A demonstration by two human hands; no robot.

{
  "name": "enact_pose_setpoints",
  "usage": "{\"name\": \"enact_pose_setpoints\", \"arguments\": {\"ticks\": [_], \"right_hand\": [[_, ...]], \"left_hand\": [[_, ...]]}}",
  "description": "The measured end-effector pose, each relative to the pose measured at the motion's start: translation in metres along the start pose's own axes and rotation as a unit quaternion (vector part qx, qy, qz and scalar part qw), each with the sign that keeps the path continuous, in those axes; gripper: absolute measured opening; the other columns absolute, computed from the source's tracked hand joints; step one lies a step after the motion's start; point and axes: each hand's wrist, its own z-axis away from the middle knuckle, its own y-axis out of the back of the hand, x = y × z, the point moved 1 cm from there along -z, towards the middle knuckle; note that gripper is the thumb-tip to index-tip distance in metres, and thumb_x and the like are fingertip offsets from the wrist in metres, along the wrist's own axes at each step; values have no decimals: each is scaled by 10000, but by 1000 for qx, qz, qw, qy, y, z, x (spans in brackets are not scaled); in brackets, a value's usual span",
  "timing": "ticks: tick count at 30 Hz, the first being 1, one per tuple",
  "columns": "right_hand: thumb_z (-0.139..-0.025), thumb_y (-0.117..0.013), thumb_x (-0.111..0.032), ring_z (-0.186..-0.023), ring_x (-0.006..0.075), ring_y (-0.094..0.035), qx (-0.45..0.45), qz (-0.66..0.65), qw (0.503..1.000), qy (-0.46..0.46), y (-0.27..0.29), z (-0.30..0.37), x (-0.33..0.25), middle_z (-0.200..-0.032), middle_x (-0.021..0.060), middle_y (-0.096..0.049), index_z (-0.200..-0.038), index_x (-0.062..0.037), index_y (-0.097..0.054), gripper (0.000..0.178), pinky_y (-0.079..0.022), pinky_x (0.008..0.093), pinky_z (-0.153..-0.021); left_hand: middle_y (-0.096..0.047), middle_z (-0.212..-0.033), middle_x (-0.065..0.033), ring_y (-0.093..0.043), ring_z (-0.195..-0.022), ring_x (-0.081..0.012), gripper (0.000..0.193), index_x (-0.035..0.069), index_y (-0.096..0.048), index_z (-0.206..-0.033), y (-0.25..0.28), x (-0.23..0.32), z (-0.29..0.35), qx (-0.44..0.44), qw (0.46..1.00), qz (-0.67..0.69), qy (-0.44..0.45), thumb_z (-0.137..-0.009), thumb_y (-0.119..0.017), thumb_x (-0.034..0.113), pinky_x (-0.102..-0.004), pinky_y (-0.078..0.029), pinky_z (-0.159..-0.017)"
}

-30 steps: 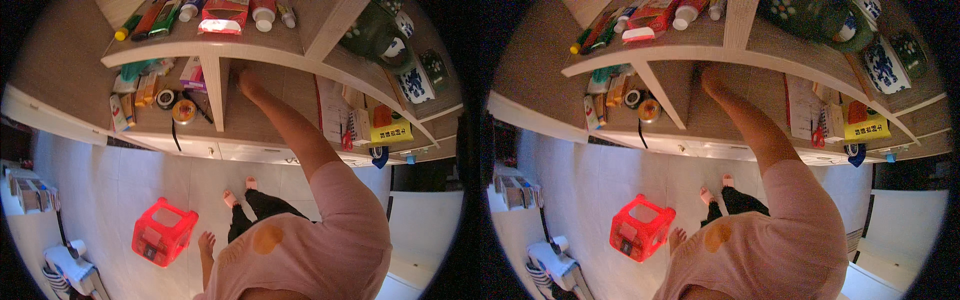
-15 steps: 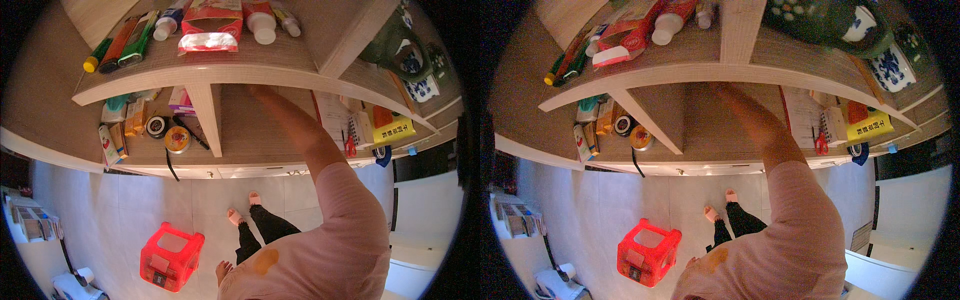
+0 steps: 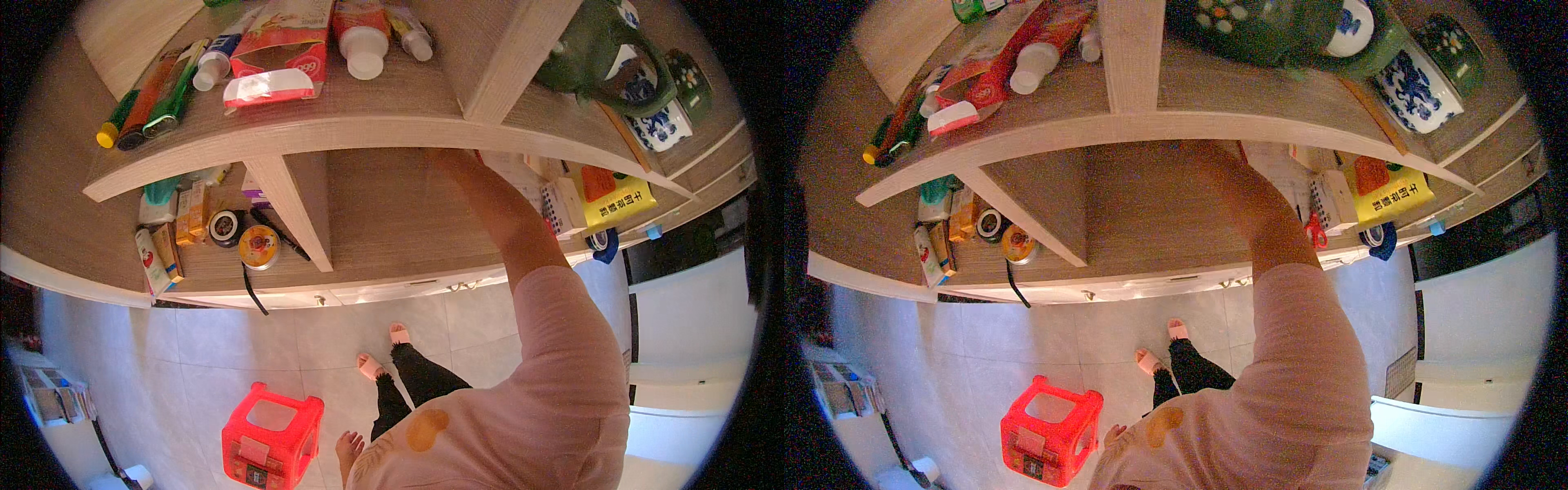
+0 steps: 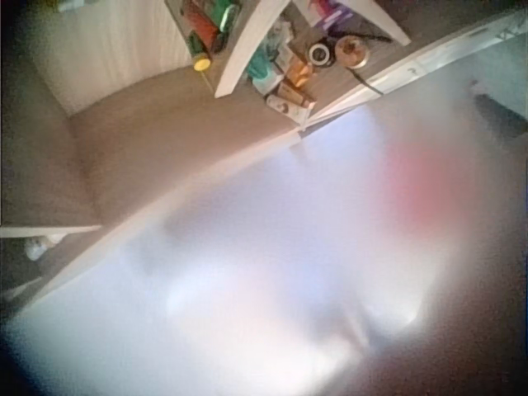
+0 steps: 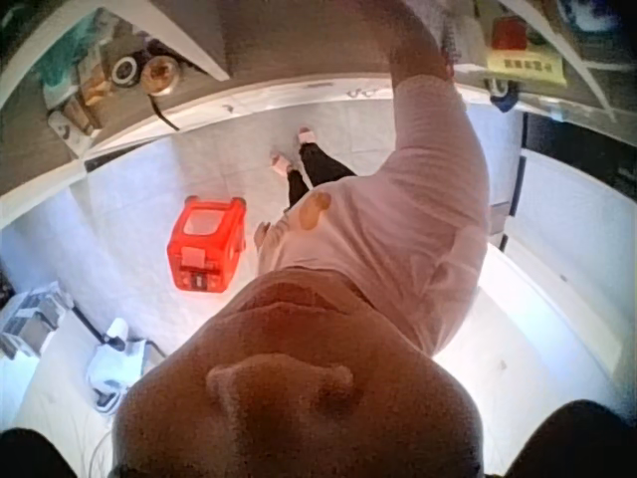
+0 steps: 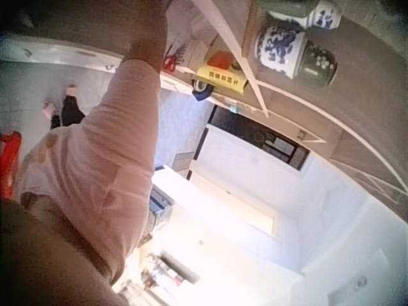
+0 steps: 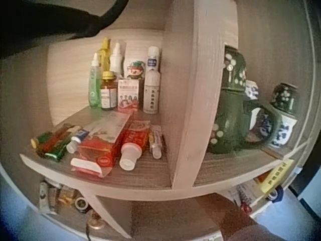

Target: The person cleans a wooden shelving unit by first removing various items like boxes, bottles, and papers. They then wipe the empty shelves with a cloth and proceed to place the items back onto the shelves in an organized manner.

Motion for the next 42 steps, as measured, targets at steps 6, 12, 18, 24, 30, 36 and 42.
{"name": "enact_pose_setpoints", "arguments": {"ticks": [6, 12, 18, 24, 30, 36, 42], "right_hand": [[-779, -502, -158, -837, 299, -552, -8, 60, 997, -41, 14, 10, 56, -940, 179, -566, -935, -5, -580, 232, -470, 394, -656], [-778, -504, -161, -844, 292, -549, -2, 90, 995, -50, 27, -4, 76, -934, 170, -569, -939, -8, -580, 236, -471, 394, -661], [-776, -505, -164, -850, 286, -546, -14, 124, 991, -40, 29, 5, 88, -928, 162, -573, -944, -11, -580, 240, -473, 393, -665], [-774, -507, -167, -857, 279, -543, -9, 160, 986, -38, 36, 19, 111, -922, 154, -576, -949, -14, -581, 244, -474, 393, -669], [-757, -521, -164, -851, 273, -543, -51, 324, 942, 65, 38, 80, 86, -894, 153, -580, -935, -7, -581, 244, -477, 395, -670], [-700, -576, -120, -801, 306, -547, -5, 182, 977, 109, 65, 118, 96, -859, 205, -562, -869, 32, -570, 228, -489, 386, -680], [-745, -492, -74, -810, 363, -547, -14, 263, 957, 125, 81, 129, 62, -964, 211, -517, -953, 45, -503, 239, -493, 373, -672]], "left_hand": [[-509, -1045, -141, -552, -853, -285, 420, 71, -348, -1206, 12, 0, -5, 37, 999, -25, 15, -802, -449, 120, -417, -461, -667], [-506, -1044, -144, -547, -865, -287, 423, 57, -350, -1197, 40, -6, -19, 11, 999, -36, 8, -795, -459, 133, -412, -465, -668], [-572, -933, -134, -575, -788, -271, 319, 46, -482, -1100, 8, 19, 1, 2, 984, -180, -11, -808, -476, 174, -378, -471, -668], [-590, -727, -128, -573, -713, -238, 302, 10, -559, -784, -220, 182, 143, -252, 679, -561, -401, -849, -447, 284, -346, -432, -668], [-562, -956, -194, -542, -876, -327, 253, 24, -539, -1009, -443, 265, 260, -240, 419, -515, -708, -764, -476, 18, -398, -437, -777], [-561, -882, -169, -508, -911, -326, 206, -5, -553, -883, -551, 269, 242, -119, 163, -441, -875, -709, -499, 91, -461, -366, -844], [-543, -822, -182, -511, -894, -329, 208, -18, -549, -893, -544, 276, 239, -144, 145, -609, -767, -715, -475, 61, -420, -411, -798]]}}
